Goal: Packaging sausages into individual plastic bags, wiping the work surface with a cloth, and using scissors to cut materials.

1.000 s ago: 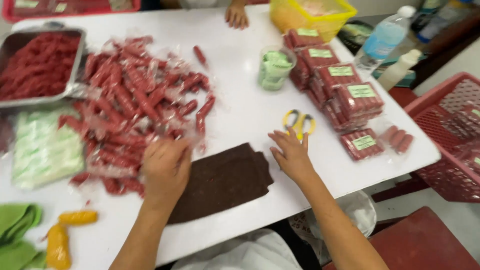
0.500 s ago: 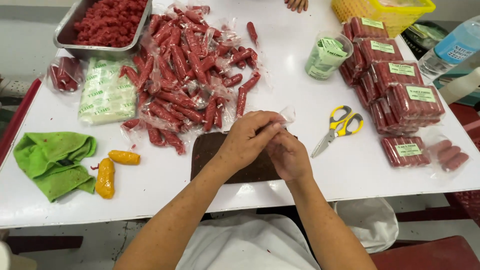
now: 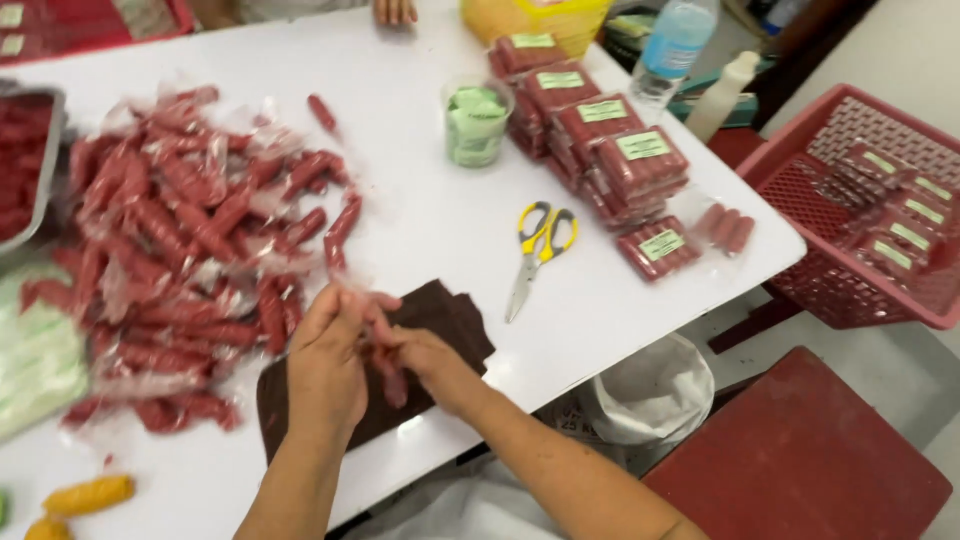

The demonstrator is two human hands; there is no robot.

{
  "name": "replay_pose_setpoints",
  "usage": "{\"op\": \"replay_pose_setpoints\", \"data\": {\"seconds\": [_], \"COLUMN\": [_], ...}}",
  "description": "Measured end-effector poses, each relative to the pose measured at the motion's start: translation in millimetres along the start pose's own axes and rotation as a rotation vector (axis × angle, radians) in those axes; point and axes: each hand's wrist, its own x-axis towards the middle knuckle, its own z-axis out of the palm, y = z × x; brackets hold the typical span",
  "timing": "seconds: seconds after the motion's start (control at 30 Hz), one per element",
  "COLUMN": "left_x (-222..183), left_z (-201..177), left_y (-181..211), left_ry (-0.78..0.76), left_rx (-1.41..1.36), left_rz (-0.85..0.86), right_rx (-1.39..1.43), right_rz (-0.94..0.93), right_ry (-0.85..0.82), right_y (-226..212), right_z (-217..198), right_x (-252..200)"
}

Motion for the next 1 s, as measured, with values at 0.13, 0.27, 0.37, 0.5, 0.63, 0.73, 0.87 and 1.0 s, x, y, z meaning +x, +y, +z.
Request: {"op": "replay_pose_setpoints", "data": {"seconds": [0.13, 0.27, 0.37, 0.5, 0.63, 0.73, 0.87, 1.0], "left_x": [14, 41, 43, 22, 29, 25, 19, 17], "left_z": [-13, -54, -66, -55, -72, -60, -54, -43], "left_y": [-3, -20, 23, 69, 28, 14, -6, 8], "left_ry": [-0.006, 0.109, 0.337, 0.512, 0.425, 0.250, 0.039, 0.043], "left_rx": [-0.013, -0.022, 0.538, 0.964, 1.291, 1.246, 1.216, 1.191], "left_rz": [0.029, 0.193, 0.449, 0.432, 1.122, 1.107, 1.008, 1.079], "right_rx": [0.063, -0.434, -0.586, -0.563, -0.724, -0.780, -0.749, -0.608], "right_rz": [0.028, -0.008, -0.123, -0.133, -0.095, -0.062, -0.104, -0.047], "right_ry": [-0.202, -0.327, -0.261, 0.027, 0.330, 0.417, 0.534, 0.657], "right_y": [-18, -60, -81, -103, -119, -91, -38, -47], "right_z": [5, -1, -31, -95, -130, -142, -165, -173], "right_x": [-9, -28, -45, -40, -63, -82, -104, -102]}}
